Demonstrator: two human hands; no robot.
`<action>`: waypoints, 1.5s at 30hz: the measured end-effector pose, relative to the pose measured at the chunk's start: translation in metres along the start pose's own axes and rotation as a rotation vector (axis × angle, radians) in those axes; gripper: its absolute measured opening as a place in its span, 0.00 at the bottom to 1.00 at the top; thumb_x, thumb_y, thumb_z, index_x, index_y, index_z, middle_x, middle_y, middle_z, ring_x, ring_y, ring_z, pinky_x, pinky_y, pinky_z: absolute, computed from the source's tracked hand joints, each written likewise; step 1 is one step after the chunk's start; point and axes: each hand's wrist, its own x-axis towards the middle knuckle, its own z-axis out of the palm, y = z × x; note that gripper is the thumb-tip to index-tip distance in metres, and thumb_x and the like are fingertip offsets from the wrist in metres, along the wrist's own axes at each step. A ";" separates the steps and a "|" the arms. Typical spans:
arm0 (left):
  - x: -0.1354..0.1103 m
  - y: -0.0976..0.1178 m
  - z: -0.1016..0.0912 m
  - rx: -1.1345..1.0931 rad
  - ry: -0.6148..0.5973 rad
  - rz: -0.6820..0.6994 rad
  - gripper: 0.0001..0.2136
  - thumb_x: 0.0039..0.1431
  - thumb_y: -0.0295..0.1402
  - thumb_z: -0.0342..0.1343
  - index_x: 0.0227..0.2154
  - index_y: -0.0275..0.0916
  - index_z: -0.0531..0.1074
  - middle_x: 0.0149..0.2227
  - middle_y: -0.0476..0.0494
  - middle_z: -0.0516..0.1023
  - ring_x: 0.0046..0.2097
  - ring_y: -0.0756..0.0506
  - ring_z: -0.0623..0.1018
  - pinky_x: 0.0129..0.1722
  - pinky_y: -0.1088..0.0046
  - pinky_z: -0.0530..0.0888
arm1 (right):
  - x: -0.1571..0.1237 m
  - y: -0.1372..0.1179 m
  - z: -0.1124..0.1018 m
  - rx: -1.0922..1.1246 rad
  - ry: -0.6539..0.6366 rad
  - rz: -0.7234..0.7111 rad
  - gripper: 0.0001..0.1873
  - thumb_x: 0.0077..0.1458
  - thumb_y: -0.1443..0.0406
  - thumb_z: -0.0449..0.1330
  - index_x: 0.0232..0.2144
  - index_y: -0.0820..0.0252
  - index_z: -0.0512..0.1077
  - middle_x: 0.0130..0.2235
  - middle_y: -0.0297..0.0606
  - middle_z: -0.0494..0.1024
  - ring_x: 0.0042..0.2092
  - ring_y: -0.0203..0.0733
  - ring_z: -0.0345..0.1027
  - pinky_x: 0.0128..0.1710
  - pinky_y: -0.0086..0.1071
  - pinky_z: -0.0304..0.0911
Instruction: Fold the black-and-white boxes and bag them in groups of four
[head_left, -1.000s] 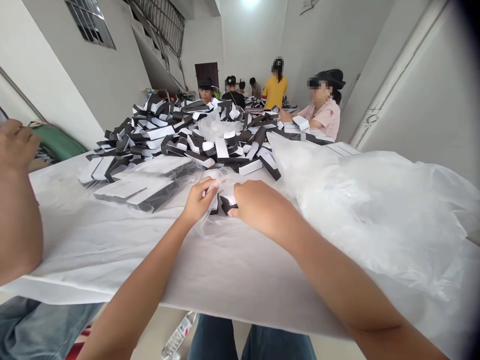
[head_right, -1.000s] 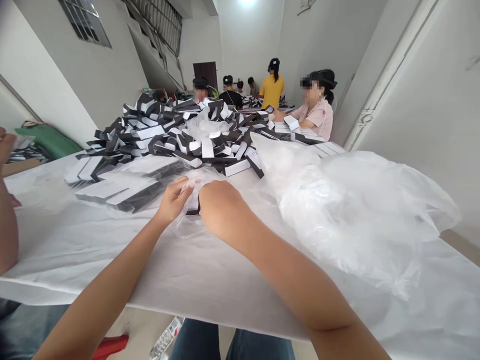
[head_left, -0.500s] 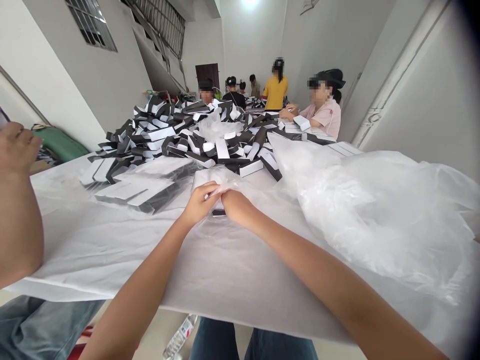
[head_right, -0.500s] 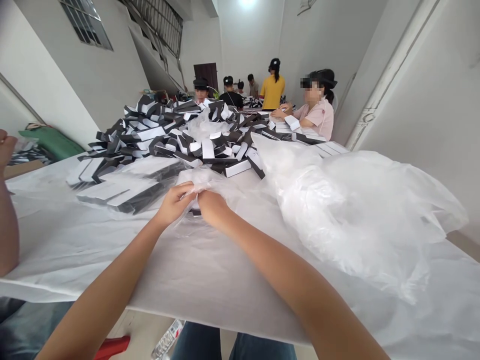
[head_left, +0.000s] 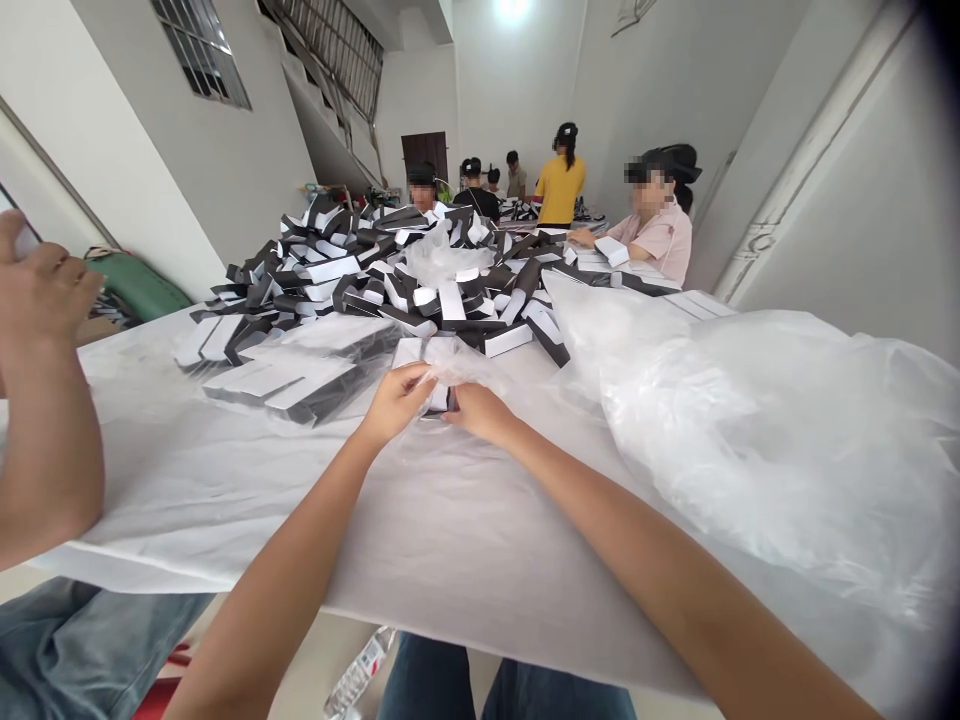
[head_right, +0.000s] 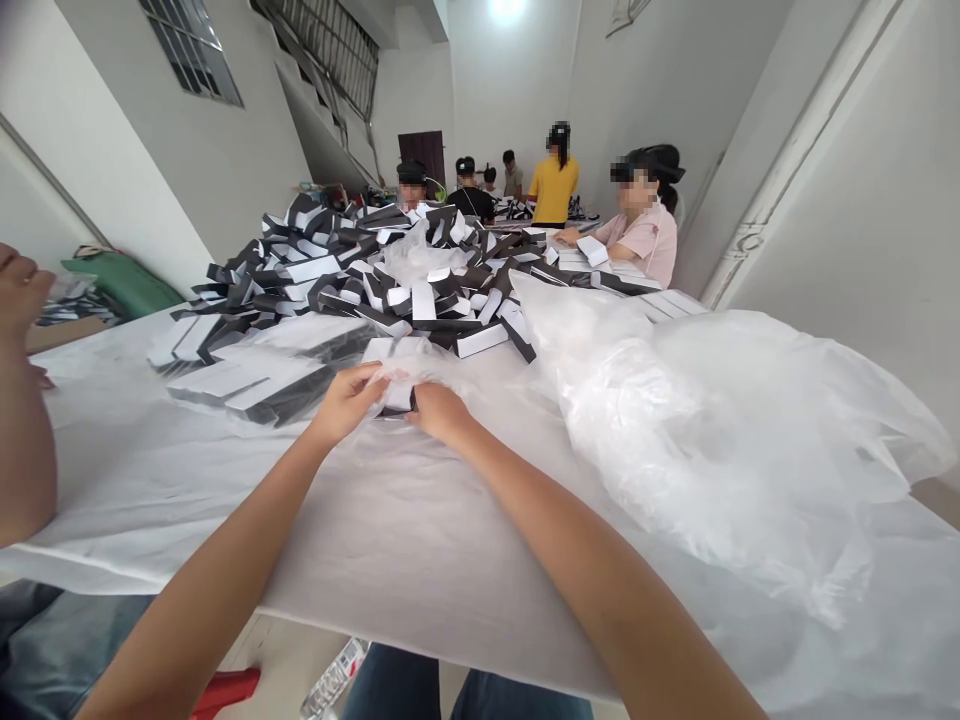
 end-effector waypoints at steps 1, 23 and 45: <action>0.000 0.000 -0.001 0.000 0.006 0.001 0.15 0.59 0.39 0.53 0.20 0.38 0.69 0.20 0.51 0.63 0.26 0.50 0.62 0.27 0.73 0.59 | 0.000 0.001 0.002 -0.010 0.004 0.019 0.15 0.57 0.58 0.59 0.41 0.65 0.70 0.44 0.48 0.77 0.42 0.46 0.71 0.35 0.31 0.58; -0.002 -0.005 0.000 0.123 -0.056 -0.015 0.12 0.60 0.37 0.50 0.29 0.36 0.74 0.22 0.51 0.64 0.27 0.50 0.63 0.29 0.74 0.60 | 0.006 0.011 0.025 -0.175 0.156 0.094 0.19 0.63 0.57 0.52 0.51 0.63 0.68 0.44 0.48 0.79 0.44 0.51 0.74 0.39 0.37 0.63; -0.006 -0.011 -0.008 0.371 -0.213 -0.070 0.19 0.56 0.25 0.44 0.47 0.40 0.74 0.31 0.48 0.74 0.29 0.49 0.68 0.30 0.74 0.62 | -0.029 -0.023 -0.078 0.147 -0.345 -0.188 0.22 0.49 0.58 0.66 0.49 0.45 0.75 0.50 0.31 0.79 0.46 0.44 0.74 0.40 0.30 0.68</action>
